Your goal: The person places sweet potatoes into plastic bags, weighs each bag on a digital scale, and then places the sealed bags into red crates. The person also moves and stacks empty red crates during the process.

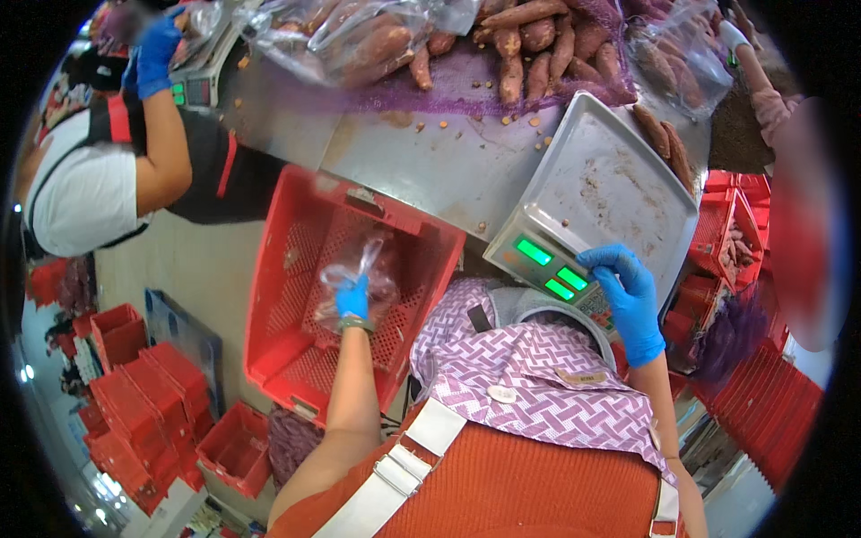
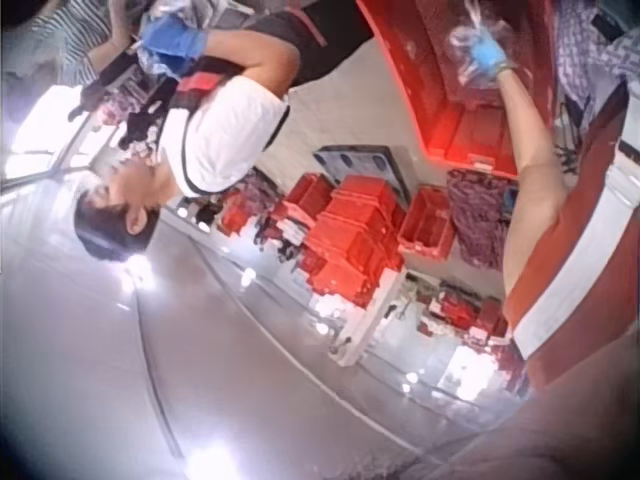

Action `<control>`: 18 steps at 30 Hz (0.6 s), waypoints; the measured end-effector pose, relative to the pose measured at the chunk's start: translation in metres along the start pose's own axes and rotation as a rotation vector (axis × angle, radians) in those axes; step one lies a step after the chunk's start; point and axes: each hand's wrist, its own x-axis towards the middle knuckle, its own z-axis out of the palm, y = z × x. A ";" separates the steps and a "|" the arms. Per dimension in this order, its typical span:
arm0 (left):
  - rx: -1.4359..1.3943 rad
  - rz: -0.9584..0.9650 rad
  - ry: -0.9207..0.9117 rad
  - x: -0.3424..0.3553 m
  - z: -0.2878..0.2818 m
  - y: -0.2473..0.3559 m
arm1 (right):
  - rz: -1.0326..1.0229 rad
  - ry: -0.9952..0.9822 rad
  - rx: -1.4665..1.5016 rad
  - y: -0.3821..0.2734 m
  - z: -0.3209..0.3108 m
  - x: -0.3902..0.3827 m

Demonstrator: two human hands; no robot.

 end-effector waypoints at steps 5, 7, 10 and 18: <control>0.590 -0.146 -0.368 0.021 0.081 -0.074 | 0.019 0.037 -0.039 -0.001 0.002 -0.008; 0.593 -0.221 -0.532 0.019 0.086 -0.060 | 0.030 0.042 -0.080 0.000 0.004 -0.013; 0.662 -0.249 -0.678 0.028 0.096 -0.044 | -0.006 0.030 -0.179 -0.007 0.007 -0.021; 1.035 0.090 -0.844 0.031 0.046 0.053 | 0.014 0.103 -0.149 0.013 -0.012 -0.042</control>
